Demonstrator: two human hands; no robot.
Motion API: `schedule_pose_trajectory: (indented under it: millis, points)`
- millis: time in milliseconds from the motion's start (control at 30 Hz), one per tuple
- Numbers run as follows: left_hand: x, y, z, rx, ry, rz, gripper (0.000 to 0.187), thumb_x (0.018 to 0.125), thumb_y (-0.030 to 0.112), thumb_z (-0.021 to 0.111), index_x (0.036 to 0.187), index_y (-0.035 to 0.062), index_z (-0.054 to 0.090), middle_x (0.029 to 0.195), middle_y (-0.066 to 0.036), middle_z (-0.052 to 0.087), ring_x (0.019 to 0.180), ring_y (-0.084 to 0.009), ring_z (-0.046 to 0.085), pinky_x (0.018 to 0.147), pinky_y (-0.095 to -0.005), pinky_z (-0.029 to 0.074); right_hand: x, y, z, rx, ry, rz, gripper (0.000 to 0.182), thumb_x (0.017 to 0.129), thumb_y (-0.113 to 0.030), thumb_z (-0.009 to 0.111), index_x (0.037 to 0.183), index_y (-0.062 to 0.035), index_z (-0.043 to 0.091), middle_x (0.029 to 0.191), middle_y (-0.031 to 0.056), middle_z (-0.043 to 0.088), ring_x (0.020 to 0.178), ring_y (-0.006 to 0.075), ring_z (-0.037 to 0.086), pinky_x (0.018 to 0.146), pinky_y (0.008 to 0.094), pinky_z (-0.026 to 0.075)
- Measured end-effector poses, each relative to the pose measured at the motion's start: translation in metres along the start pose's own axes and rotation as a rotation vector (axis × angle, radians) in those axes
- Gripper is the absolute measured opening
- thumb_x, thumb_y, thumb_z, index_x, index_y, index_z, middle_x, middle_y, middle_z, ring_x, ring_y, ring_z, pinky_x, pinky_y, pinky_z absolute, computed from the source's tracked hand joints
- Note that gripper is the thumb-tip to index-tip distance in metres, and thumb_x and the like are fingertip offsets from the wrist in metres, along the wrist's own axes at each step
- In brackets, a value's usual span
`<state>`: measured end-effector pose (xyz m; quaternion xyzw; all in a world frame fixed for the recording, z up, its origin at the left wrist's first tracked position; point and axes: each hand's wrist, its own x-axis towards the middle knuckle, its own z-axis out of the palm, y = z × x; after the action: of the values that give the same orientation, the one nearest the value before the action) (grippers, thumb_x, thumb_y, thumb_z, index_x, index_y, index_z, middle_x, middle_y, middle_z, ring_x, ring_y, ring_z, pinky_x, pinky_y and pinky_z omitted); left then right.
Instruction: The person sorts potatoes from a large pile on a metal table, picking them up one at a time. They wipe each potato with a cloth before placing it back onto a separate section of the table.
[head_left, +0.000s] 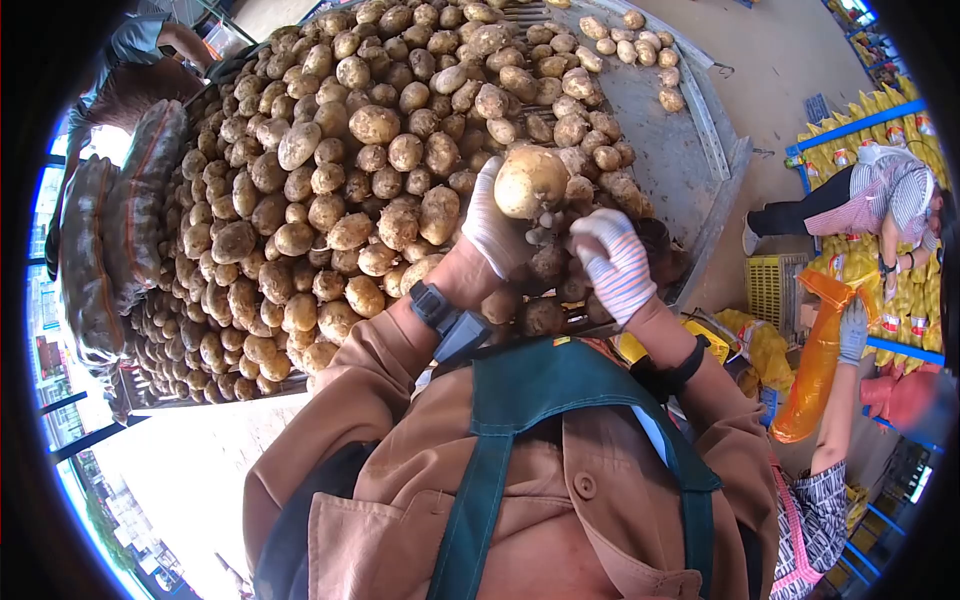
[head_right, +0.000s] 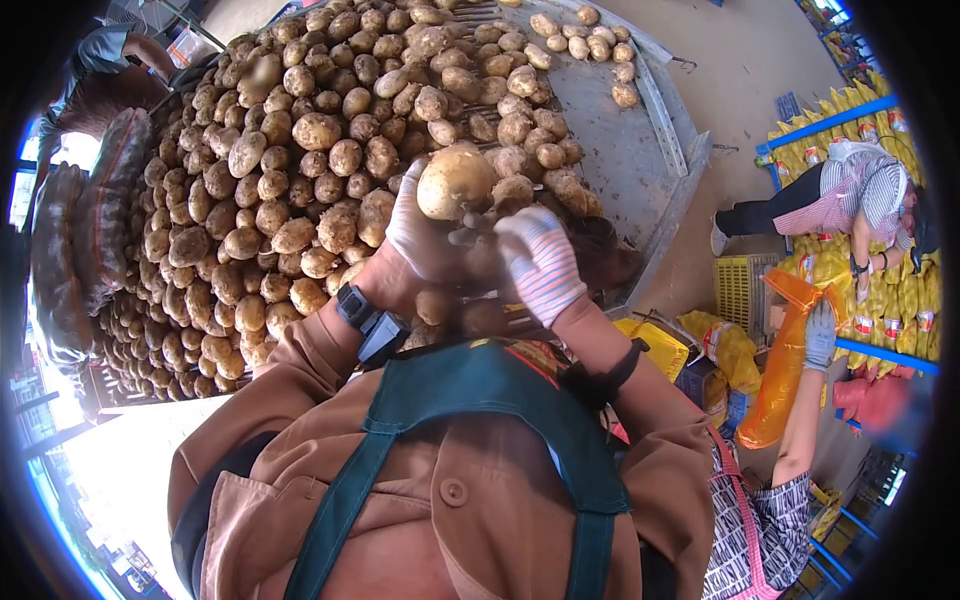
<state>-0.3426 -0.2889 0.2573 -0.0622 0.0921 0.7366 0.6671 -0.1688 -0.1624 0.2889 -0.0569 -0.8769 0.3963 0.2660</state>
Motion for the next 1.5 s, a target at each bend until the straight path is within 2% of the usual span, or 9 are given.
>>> schedule_pose_trajectory:
  millis: [233, 400, 600, 867, 1100, 1200, 1300, 1400, 1500]
  points:
    - [0.006, -0.027, 0.027, 0.058, 0.11, 0.133, 0.071, 0.097, 0.064, 0.037, 0.141, 0.01, 0.048, 0.141, -0.01, 0.053, 0.133, -0.0267, 0.045, 0.118, -0.0433, 0.026, 0.035, -0.036, 0.006, -0.293, 0.068, -0.307, 0.03, 0.074, -0.006, 0.072, 0.102, -0.009, 0.065, 0.105, 0.0103, 0.061, 0.093, 0.0337, 0.057, 0.085, 0.0431, 0.05]
    - [0.002, -0.004, -0.008, 0.101, -0.091, 0.051, 0.065, 0.097, 0.063, 0.038, 0.129, 0.0104, 0.056, 0.113, -0.011, 0.065, 0.085, -0.0229, 0.064, 0.069, -0.0311, 0.054, 0.005, 0.021, -0.001, -0.354, -0.088, -0.078, 0.023, 0.075, -0.004, 0.073, 0.095, -0.0098, 0.065, 0.098, 0.0122, 0.061, 0.089, 0.0361, 0.057, 0.082, 0.0429, 0.05]
    - [-0.008, -0.016, 0.03, 0.081, 0.15, 0.085, 0.06, 0.095, 0.063, 0.04, 0.123, 0.0126, 0.058, 0.101, -0.01, 0.066, 0.066, -0.0204, 0.06, 0.04, -0.0267, 0.038, 0.025, 0.021, -0.022, -0.369, 0.051, 0.124, 0.045, 0.076, -0.02, 0.078, 0.117, -0.0093, 0.064, 0.115, 0.0175, 0.061, 0.107, 0.0383, 0.058, 0.095, 0.0439, 0.048]
    - [0.002, -0.025, 0.015, 0.028, 0.054, 0.119, 0.059, 0.099, 0.056, 0.038, 0.135, 0.0106, 0.051, 0.132, -0.013, 0.058, 0.121, -0.0267, 0.054, 0.105, -0.0424, 0.04, 0.039, -0.025, -0.008, -0.057, -0.04, 0.275, 0.077, 0.075, -0.033, 0.083, 0.133, 0.006, 0.051, 0.121, 0.0237, 0.062, 0.113, 0.0377, 0.059, 0.1, 0.0427, 0.047]
    - [-0.004, -0.02, 0.032, 0.096, 0.042, 0.035, 0.062, 0.099, 0.054, 0.042, 0.139, 0.008, 0.048, 0.137, -0.013, 0.055, 0.124, -0.0285, 0.052, 0.111, -0.043, 0.038, 0.032, -0.024, -0.009, 0.112, -0.019, 0.348, 0.071, 0.077, -0.021, 0.08, 0.135, 0.0073, 0.049, 0.119, 0.0256, 0.064, 0.11, 0.0287, 0.064, 0.097, 0.0362, 0.05]
    - [-0.006, -0.03, 0.049, 0.069, 0.244, 0.068, 0.062, 0.098, 0.061, 0.041, 0.136, 0.0128, 0.049, 0.121, -0.01, 0.064, 0.09, -0.0211, 0.068, 0.051, -0.0282, 0.053, 0.034, -0.039, -0.009, 0.056, -0.04, 0.418, 0.067, 0.076, -0.015, 0.076, 0.134, 0.0072, 0.05, 0.117, 0.0263, 0.064, 0.109, 0.0304, 0.065, 0.097, 0.036, 0.051]
    - [-0.003, -0.025, 0.022, 0.106, 0.126, 0.054, 0.066, 0.095, 0.057, 0.052, 0.139, 0.0077, 0.048, 0.134, -0.015, 0.056, 0.122, -0.0301, 0.053, 0.11, -0.0431, 0.039, 0.031, -0.04, -0.003, 0.023, 0.01, 0.426, 0.067, 0.074, -0.013, 0.074, 0.134, 0.0074, 0.05, 0.119, 0.0273, 0.063, 0.108, 0.0346, 0.066, 0.096, 0.0366, 0.051]
    - [-0.002, -0.03, 0.023, 0.023, 0.092, 0.074, 0.065, 0.095, 0.058, 0.051, 0.137, 0.0079, 0.05, 0.131, -0.015, 0.058, 0.118, -0.0301, 0.056, 0.108, -0.0428, 0.042, 0.032, -0.042, 0.001, -0.067, 0.033, 0.396, 0.056, 0.078, -0.007, 0.066, 0.132, 0.0037, 0.054, 0.117, 0.027, 0.064, 0.106, 0.0366, 0.066, 0.094, 0.0379, 0.052]
    - [0.002, -0.03, 0.026, 0.067, 0.192, 0.028, 0.067, 0.093, 0.067, 0.042, 0.125, 0.01, 0.056, 0.102, -0.014, 0.066, 0.07, -0.0255, 0.059, 0.053, -0.0328, 0.043, 0.032, -0.018, 0.003, -0.153, 0.089, 0.251, 0.046, 0.081, -0.001, 0.057, 0.127, -0.0008, 0.06, 0.114, 0.0257, 0.066, 0.104, 0.0369, 0.066, 0.094, 0.039, 0.052]
